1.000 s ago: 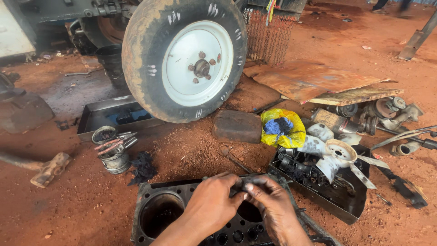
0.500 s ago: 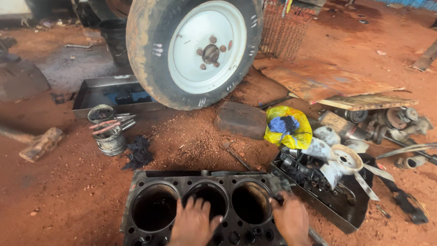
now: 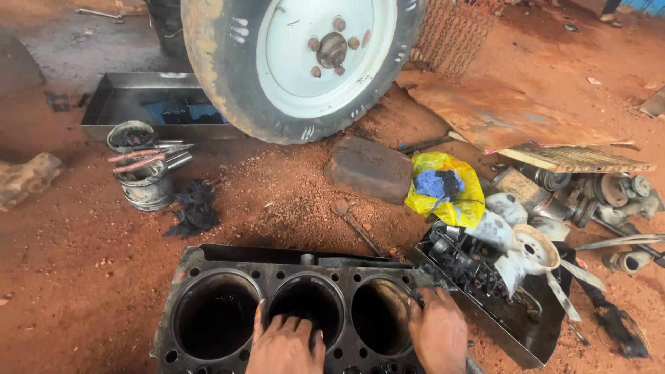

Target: The person scrubs the inside of three cylinders in an engine block using a dark abrasive pad. They repeatedly wipe the cylinder walls and the flat surface between them, removing grime and oil residue.

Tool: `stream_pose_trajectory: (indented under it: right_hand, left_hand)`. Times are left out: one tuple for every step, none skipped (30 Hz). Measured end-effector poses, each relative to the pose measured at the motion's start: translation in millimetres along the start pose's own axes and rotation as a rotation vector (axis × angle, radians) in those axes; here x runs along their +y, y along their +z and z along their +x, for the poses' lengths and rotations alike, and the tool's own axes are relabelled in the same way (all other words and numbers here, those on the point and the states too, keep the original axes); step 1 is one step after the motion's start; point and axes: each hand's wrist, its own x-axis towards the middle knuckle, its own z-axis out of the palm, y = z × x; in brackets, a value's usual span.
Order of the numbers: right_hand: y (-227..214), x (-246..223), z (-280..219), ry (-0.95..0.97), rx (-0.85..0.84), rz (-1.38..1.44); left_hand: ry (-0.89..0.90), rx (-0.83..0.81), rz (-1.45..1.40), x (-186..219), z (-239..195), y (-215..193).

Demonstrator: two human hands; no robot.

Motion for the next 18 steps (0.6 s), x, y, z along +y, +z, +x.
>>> stream_pose_trajectory:
  right_hand:
    - [1.4, 1.0, 0.3, 0.008, 0.000, -0.004]
    - [1.3, 2.2, -1.3, 0.017, -0.004, -0.010]
    - [1.9, 2.3, -2.4, 0.026, -0.008, -0.016]
    - [3.3, 1.3, -3.2, 0.048, 0.006, -0.019]
    - [4.8, -0.2, -5.1, 0.070, 0.020, -0.023]
    - [6.8, -2.0, -5.0, 0.091, 0.035, -0.023]
    - [8.1, -2.6, -2.4, 0.061, 0.032, -0.026]
    - [9.1, -2.7, -0.6, 0.033, 0.026, -0.029]
    - [10.2, -2.6, 1.6, 0.005, 0.020, -0.033]
    - [10.5, -1.5, 4.3, -0.061, 0.034, -0.032]
    - [10.6, -0.1, 8.2, -0.127, 0.047, -0.031]
    - [9.8, 1.6, 9.6, -0.189, 0.061, -0.031]
    - [8.3, 3.3, 8.7, -0.170, 0.037, -0.046]
    - [7.4, 3.5, 8.8, -0.152, 0.018, -0.059]
    - [6.9, 3.1, 8.4, -0.135, -0.001, -0.071]
    - [7.2, 1.9, 7.5, -0.090, -0.005, -0.056]
    - [7.6, 1.0, 3.3, -0.045, -0.009, -0.041]
    - [9.7, 0.9, 2.2, -0.004, -0.012, -0.026]
  left_hand:
    - [-0.013, -0.014, -0.004, -0.8, 0.7, 1.2]
    - [-0.028, -0.031, -0.010, -0.9, -0.6, 2.0]
    - [-0.043, -0.048, -0.016, -0.8, -2.0, 2.2]
    - [-0.030, -0.028, -0.013, -0.3, -1.9, 1.5]
    - [-0.018, -0.009, -0.011, -0.3, -2.0, 0.5]
    - [-0.008, 0.013, -0.006, -1.1, -1.4, -0.8]
    - [-0.017, 0.005, -0.008, -0.8, 0.1, -1.3]
    - [-0.027, -0.007, -0.010, -0.1, 0.7, -0.9]
    - [-0.037, -0.019, -0.013, 0.2, 1.1, -0.3]
    - [-0.026, 0.025, -0.020, 0.5, 0.0, 0.8]
    - [-0.016, 0.069, -0.028, 0.6, -1.2, 1.9]
    - [-0.003, 0.111, -0.035, 1.5, -3.2, 3.2]
    - [-0.004, 0.108, -0.040, 2.7, -5.2, 4.2]
    - [-0.004, 0.109, -0.043, 2.7, -5.3, 3.6]
    - [-0.004, 0.110, -0.046, 2.5, -5.6, 2.5]
    - [-0.004, 0.095, -0.044, 2.2, -4.0, 0.4]
    - [-0.005, 0.081, -0.042, 1.7, -2.9, -1.6]
    - [-0.007, 0.069, -0.043, 0.8, -0.2, -2.6]
